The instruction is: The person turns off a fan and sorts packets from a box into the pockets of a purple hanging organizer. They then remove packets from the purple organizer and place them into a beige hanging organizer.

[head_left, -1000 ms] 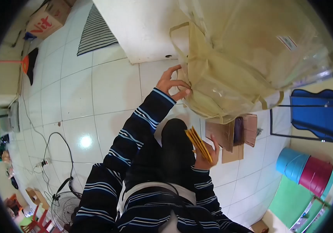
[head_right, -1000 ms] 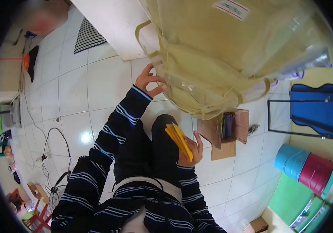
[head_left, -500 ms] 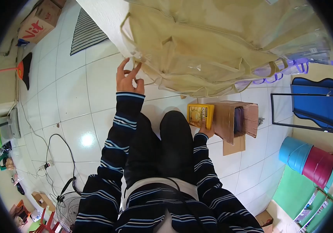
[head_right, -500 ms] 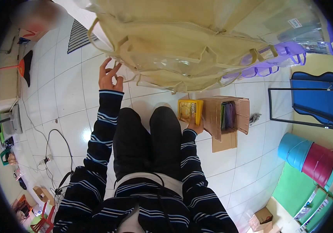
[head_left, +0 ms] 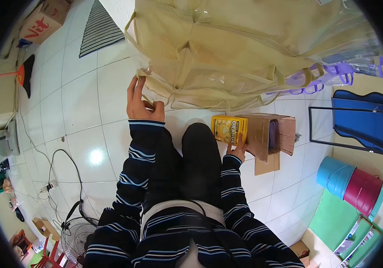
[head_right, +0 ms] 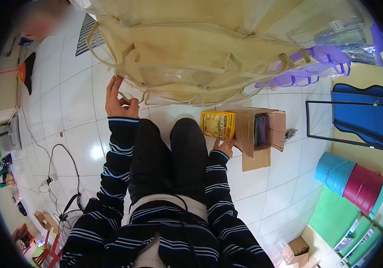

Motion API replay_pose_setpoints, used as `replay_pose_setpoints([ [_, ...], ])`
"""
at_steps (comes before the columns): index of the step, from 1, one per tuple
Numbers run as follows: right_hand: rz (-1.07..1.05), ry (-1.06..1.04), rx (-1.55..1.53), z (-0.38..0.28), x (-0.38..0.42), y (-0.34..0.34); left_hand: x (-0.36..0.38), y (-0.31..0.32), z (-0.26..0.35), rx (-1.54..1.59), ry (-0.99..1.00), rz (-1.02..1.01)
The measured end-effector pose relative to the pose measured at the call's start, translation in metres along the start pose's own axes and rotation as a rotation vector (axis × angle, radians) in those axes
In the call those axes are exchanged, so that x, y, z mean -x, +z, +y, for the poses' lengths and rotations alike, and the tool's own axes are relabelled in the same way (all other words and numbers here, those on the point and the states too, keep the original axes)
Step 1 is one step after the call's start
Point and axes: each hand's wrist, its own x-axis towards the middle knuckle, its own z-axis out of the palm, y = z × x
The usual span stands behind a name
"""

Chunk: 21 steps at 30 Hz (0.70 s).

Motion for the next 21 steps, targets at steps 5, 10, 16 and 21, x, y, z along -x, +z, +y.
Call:
replay_pose_setpoints([
  [5, 0.017, 0.177, -0.317, -0.014, -0.004, 0.007, 0.004, -0.007, 0.002, 0.036, -0.009, 0.019],
  [10, 0.148, 0.371, -0.585, -0.009, -0.006, 0.040, 0.006, -0.006, 0.003, 0.069, -0.007, 0.030],
  [16, 0.115, -0.074, -0.546, 0.030, 0.010, 0.040, 0.008, -0.008, -0.005, 0.125, -0.003, 0.057],
  [21, -0.216, -0.162, -0.104, 0.009, -0.004, 0.012, 0.013, -0.006, -0.006, 0.146, -0.075, 0.085],
])
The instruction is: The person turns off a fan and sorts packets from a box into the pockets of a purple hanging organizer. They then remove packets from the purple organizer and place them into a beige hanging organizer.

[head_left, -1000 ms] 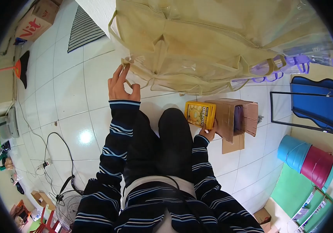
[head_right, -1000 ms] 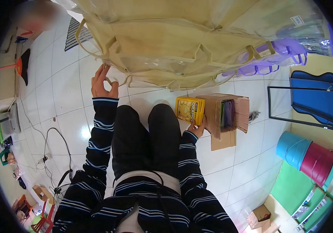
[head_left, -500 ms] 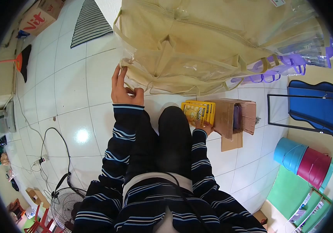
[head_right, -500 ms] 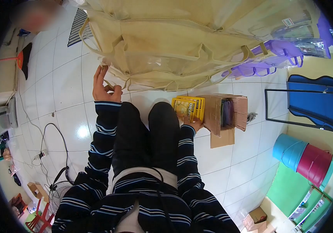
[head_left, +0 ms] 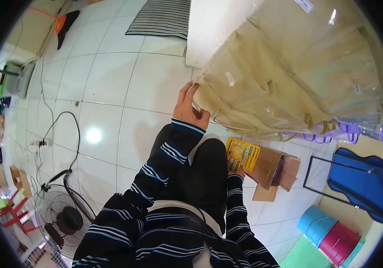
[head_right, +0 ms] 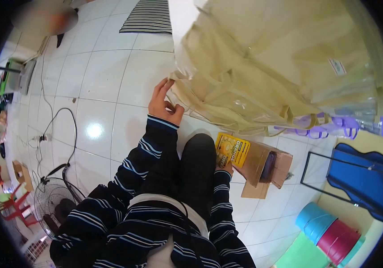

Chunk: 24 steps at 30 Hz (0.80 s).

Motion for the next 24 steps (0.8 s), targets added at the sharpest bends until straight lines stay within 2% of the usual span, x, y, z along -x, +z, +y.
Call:
replay_pose_setpoints([
  [2, -0.124, 0.029, 0.106, -0.016, -0.018, -0.003, 0.002, -0.001, -0.002, 0.038, 0.007, 0.004],
  [4, -0.117, -0.040, 0.174, -0.015, -0.026, -0.008, 0.005, -0.003, -0.004, 0.042, 0.020, 0.027],
  [6, -0.143, -0.441, 0.254, -0.009, -0.025, -0.024, 0.002, -0.007, -0.003, 0.046, 0.045, 0.066],
  [8, 0.104, -0.668, -0.014, -0.021, 0.017, -0.084, 0.004, -0.011, -0.002, 0.077, 0.027, 0.017],
  [10, 0.248, -0.885, -0.274, -0.041, 0.050, -0.149, 0.003, -0.014, -0.002, 0.100, 0.020, 0.044],
  [12, 0.391, -0.968, -0.680, -0.087, 0.079, -0.195, 0.004, -0.012, -0.004, 0.093, 0.064, 0.069],
  [14, 0.560, -1.189, -0.738, -0.148, 0.089, -0.217, 0.005, -0.010, -0.006, 0.104, 0.067, 0.075],
  [18, 0.308, -1.409, -0.512, -0.234, 0.070, -0.213, 0.008, -0.013, -0.007, 0.122, 0.078, 0.102],
  [22, 0.151, -1.490, -0.343, -0.255, 0.059, -0.204, 0.012, -0.023, 0.000, 0.132, 0.004, 0.082],
  [24, 0.056, -1.417, -0.205, -0.260, 0.064, -0.206, 0.014, -0.021, -0.001, 0.174, -0.011, 0.088],
])
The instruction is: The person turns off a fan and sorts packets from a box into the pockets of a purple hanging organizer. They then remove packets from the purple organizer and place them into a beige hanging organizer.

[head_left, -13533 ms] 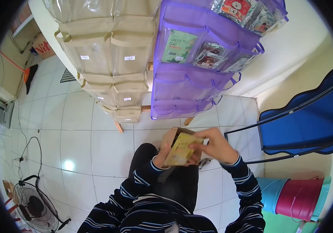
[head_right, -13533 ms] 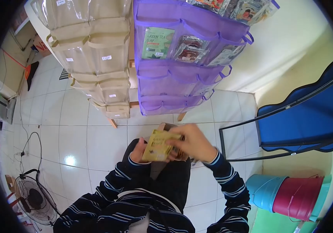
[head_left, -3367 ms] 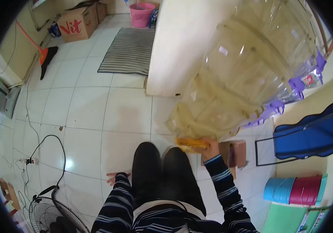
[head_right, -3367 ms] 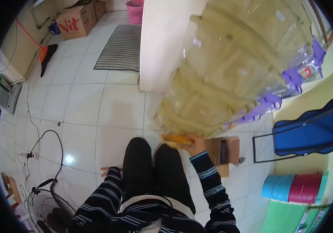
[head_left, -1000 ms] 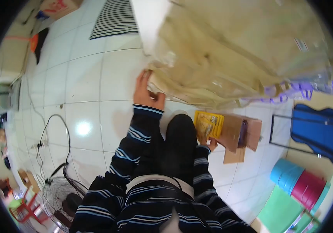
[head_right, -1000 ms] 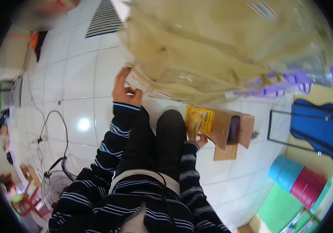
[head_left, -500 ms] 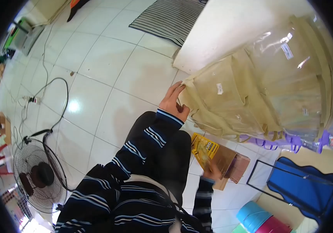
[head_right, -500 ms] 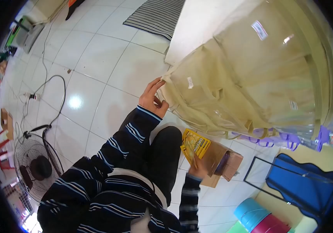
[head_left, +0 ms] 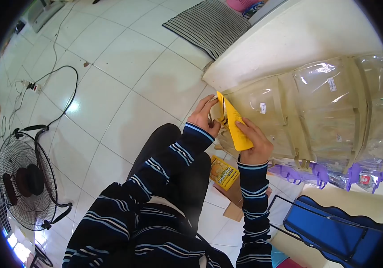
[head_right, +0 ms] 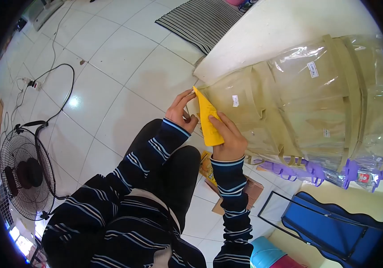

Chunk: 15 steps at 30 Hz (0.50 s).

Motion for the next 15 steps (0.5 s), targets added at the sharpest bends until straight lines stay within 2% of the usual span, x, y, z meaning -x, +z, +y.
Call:
replay_pose_setpoints([
  [7, -0.131, 0.041, 0.168, 0.005, -0.015, 0.000, -0.004, 0.008, -0.003, -0.096, 0.027, 0.113],
  [9, -0.183, -0.017, 0.252, 0.003, -0.022, -0.002, -0.007, 0.009, -0.005, -0.127, 0.060, 0.125],
  [15, -0.347, 0.075, 0.436, -0.011, -0.034, -0.004, -0.013, 0.003, -0.001, -0.105, -0.079, 0.054],
])
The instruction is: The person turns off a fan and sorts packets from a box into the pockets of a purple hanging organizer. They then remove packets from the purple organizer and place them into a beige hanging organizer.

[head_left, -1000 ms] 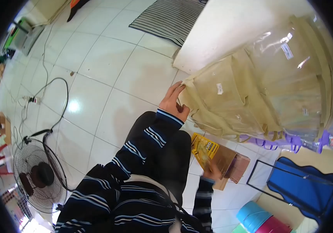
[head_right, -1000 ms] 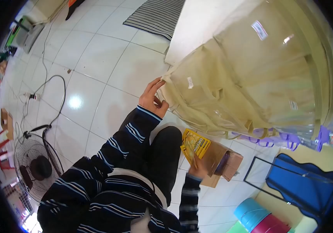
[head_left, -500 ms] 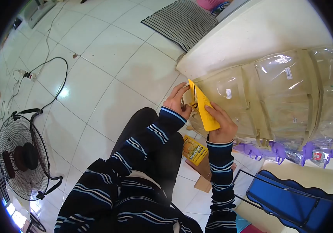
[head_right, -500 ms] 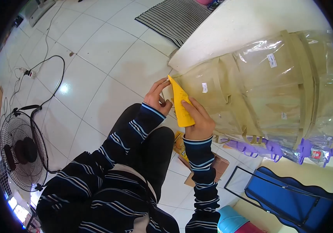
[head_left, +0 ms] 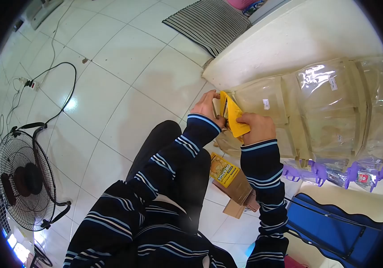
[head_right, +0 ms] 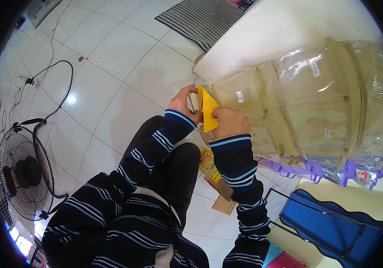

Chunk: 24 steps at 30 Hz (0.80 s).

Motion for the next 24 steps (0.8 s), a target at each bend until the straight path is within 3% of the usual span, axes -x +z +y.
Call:
replay_pose_setpoints([
  [3, -0.156, 0.077, 0.116, -0.015, -0.006, -0.008, -0.001, 0.003, -0.002, -0.089, 0.055, -0.019],
  [7, -0.099, -0.029, 0.063, -0.014, -0.016, -0.010, -0.003, 0.003, -0.002, -0.108, 0.025, -0.059],
  [9, -0.306, 0.063, 0.177, -0.025, -0.022, -0.016, -0.002, 0.004, -0.004, -0.105, 0.024, -0.049],
  [12, -0.303, -0.069, 0.169, -0.011, -0.020, -0.015, -0.004, 0.005, -0.007, -0.091, 0.050, -0.020],
  [24, -0.486, -0.078, 0.135, 0.007, -0.027, -0.019, -0.003, 0.006, 0.005, -0.108, 0.001, -0.144],
])
